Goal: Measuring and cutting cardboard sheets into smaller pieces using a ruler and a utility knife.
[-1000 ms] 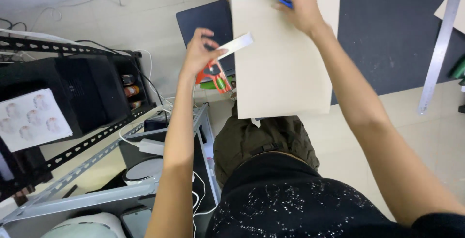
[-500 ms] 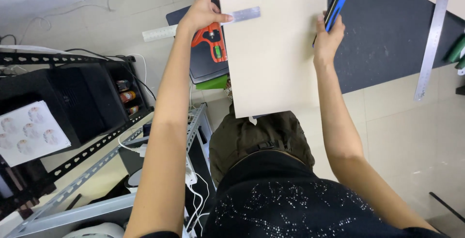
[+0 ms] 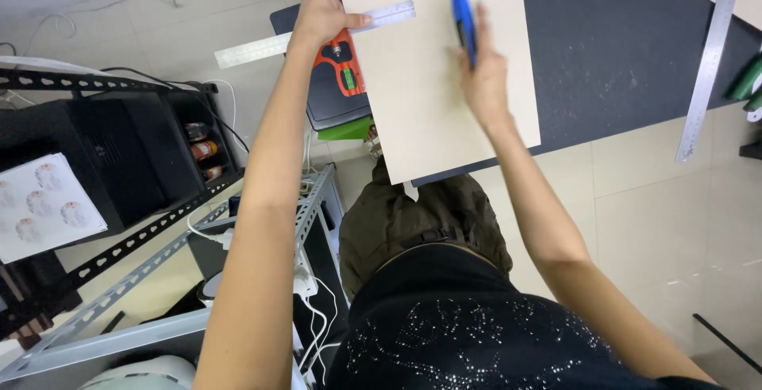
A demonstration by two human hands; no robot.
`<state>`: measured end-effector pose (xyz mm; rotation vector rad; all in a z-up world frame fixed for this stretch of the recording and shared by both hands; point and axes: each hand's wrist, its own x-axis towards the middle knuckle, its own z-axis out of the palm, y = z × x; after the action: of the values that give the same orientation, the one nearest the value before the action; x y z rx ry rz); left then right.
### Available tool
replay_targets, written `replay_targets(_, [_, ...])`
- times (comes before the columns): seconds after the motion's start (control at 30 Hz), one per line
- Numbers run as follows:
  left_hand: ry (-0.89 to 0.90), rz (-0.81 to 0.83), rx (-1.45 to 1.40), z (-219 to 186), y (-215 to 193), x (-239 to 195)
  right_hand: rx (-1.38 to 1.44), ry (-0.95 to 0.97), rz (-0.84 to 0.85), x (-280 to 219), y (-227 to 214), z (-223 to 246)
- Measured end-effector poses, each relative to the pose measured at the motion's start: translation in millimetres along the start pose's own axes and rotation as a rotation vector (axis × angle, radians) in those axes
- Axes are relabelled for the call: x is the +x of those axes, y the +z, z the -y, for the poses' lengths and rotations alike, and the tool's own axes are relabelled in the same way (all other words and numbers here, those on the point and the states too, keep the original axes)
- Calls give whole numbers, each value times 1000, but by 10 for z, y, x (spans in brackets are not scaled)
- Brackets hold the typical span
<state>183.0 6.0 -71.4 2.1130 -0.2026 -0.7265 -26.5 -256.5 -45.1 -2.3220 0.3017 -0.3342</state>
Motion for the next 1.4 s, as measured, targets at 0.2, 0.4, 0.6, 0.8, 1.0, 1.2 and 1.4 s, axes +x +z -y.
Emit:
replay_targets(0.2, [-57, -60, 66, -2, 47, 19, -68, -18, 307, -104, 69, 695])
replay_targets(0.4, [-19, -112, 52, 43, 86, 11, -433, 194, 574, -88, -74, 1164])
replay_targets(0.6, [97, -137, 12, 118, 101, 103, -138, 295, 542, -138, -481, 1211])
replay_targets(0.8, [223, -36, -43, 155, -50, 514, 232, 341, 354, -512, -584, 805])
replay_targets(1.0, [267, 2, -55, 134, 300, -286, 438, 255, 205, -704, -436, 427])
replay_targets(1.2, [-207, 124, -90, -388, 667, -1540, 401, 232, 214, -721, -415, 460])
replay_targets(1.4, [-173, 35, -18, -320, 808, -1680, 212, 218, 271, -1049, -431, 431])
